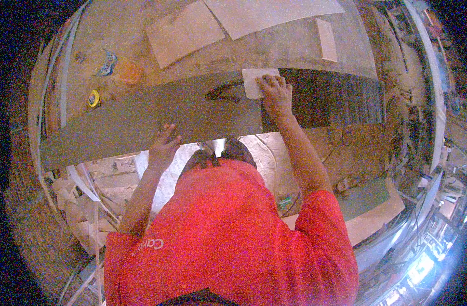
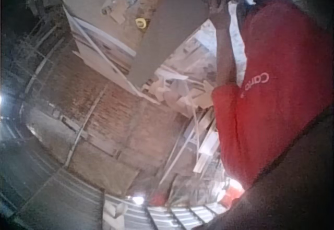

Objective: The person pours a yellow liquid from a plastic bottle onto a small white pad and rubs it onto a long gray board on a workbench. The person repeatedly applies the liquid and wipes the board surface with the pad.

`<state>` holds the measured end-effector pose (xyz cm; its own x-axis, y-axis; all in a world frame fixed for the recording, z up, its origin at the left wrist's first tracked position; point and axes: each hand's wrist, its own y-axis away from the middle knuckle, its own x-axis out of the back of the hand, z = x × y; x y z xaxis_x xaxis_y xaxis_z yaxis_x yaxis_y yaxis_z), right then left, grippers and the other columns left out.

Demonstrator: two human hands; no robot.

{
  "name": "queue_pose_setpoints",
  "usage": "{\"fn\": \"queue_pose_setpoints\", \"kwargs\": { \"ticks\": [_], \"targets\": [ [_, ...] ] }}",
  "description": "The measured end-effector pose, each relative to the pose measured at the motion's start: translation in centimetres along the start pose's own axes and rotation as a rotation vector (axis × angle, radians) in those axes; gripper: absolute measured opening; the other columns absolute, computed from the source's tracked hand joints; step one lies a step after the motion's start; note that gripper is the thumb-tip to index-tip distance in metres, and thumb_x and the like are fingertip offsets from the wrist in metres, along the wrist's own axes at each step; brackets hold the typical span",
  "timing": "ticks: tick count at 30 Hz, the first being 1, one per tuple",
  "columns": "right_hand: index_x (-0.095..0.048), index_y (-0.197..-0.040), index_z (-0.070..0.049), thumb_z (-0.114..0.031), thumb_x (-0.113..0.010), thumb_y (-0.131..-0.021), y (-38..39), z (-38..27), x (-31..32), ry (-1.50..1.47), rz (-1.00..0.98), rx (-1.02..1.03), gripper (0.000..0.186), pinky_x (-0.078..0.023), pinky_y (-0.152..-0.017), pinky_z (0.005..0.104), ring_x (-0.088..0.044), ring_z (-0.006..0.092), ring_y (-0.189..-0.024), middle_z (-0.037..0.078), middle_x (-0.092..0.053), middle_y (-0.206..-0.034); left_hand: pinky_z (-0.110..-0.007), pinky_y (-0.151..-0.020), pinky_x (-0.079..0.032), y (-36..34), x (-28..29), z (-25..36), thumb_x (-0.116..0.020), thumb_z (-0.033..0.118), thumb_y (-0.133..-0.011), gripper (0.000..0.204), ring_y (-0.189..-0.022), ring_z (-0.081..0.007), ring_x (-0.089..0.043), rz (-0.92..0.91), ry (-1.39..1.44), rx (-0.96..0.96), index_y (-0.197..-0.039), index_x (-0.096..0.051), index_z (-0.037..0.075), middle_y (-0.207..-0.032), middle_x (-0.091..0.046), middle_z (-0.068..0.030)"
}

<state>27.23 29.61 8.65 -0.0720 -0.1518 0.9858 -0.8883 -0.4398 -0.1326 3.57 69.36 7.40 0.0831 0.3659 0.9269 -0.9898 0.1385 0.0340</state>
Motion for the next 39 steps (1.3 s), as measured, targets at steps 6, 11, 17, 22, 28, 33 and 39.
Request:
{"fn": "queue_pose_setpoints", "kwargs": {
  "ticks": [6, 11, 17, 22, 28, 33, 39],
  "targets": [
    [-0.069, -0.138, -0.027, 0.000, -0.070, -0.078, -0.1, 0.0, 1.3, 0.028, 0.004, -0.006, 0.066, -0.047, -0.100, 0.0485, -0.058, 0.0303, -0.131, -0.002, -0.066, -0.142, -0.050, -0.125, -0.040, -0.1, 0.3, -0.1, -0.078, 0.025, -0.093, 0.032, -0.153, -0.0298, -0.046, -0.002, -0.001, -0.020, -0.125, -0.079, 0.024, -0.163, -0.052, -0.0061],
    [-0.072, -0.135, -0.025, 0.002, -0.068, -0.078, -0.2, -0.2, 1.1, -0.007, -0.022, 0.016, 0.064, -0.049, -0.098, 0.0470, -0.060, 0.0298, -0.128, -0.004, -0.069, -0.139, -0.052, -0.124, -0.041, 0.0, 0.0, -0.4, -0.077, 0.025, -0.094, 0.032, -0.153, -0.0312, -0.045, -0.001, -0.014, -0.044, -0.126, -0.079, 0.024, -0.163, -0.051, -0.0070],
    [-0.075, -0.130, -0.025, 0.002, -0.064, -0.082, -1.4, 0.6, 2.6, -0.013, -0.034, -0.013, 0.056, -0.053, -0.097, 0.0465, -0.064, 0.0296, -0.124, -0.002, -0.073, -0.133, -0.052, -0.123, -0.041, -0.1, -0.4, -0.6, -0.076, 0.026, -0.094, 0.033, -0.153, -0.0313, -0.046, -0.019, 0.013, -0.033, -0.127, -0.078, 0.024, -0.163, -0.051, -0.0076],
    [-0.078, -0.125, -0.024, 0.002, -0.065, -0.081, -0.9, -0.6, 4.3, 0.064, -0.271, -0.071, 0.052, -0.059, -0.096, 0.0461, -0.067, 0.0311, -0.119, 0.000, -0.074, -0.127, -0.053, -0.122, -0.042, 0.0, -0.5, -0.7, -0.075, 0.028, -0.095, 0.033, -0.152, -0.0312, -0.047, -0.012, -0.007, -0.053, -0.127, -0.078, 0.024, -0.164, -0.050, -0.0083],
    [-0.081, -0.116, -0.023, -0.002, -0.070, -0.075, 6.6, -2.0, 7.3, 0.041, -0.453, -0.052, 0.048, -0.060, -0.092, 0.0439, -0.068, 0.0305, -0.109, 0.001, -0.076, -0.118, -0.053, -0.122, -0.042, -0.2, -1.1, -0.7, -0.074, 0.029, -0.096, 0.032, -0.152, -0.0310, -0.047, -0.017, -0.007, -0.048, -0.127, -0.078, 0.025, -0.164, -0.050, -0.0080],
    [-0.082, -0.114, -0.022, -0.003, -0.071, -0.074, 12.6, -3.5, 8.8, 0.024, -0.508, -0.021, 0.045, -0.059, -0.093, 0.0423, -0.069, 0.0307, -0.107, 0.001, -0.077, -0.116, -0.053, -0.123, -0.041, 0.1, -1.5, -0.9, -0.075, 0.029, -0.095, 0.032, -0.152, -0.0317, -0.047, -0.020, -0.005, -0.041, -0.127, -0.078, 0.024, -0.164, -0.050, -0.0081],
    [-0.080, -0.117, -0.014, 0.007, -0.067, -0.073, 11.7, -4.8, 11.7, -0.343, -0.255, -0.124, 0.050, -0.055, -0.101, 0.0415, -0.068, 0.0339, -0.117, 0.008, -0.076, -0.123, -0.053, -0.124, -0.040, 0.1, -0.8, -0.7, -0.075, 0.028, -0.095, 0.034, -0.152, -0.0336, -0.047, -0.027, -0.013, -0.047, -0.128, -0.078, 0.023, -0.163, -0.051, -0.0095]
  ]
}}
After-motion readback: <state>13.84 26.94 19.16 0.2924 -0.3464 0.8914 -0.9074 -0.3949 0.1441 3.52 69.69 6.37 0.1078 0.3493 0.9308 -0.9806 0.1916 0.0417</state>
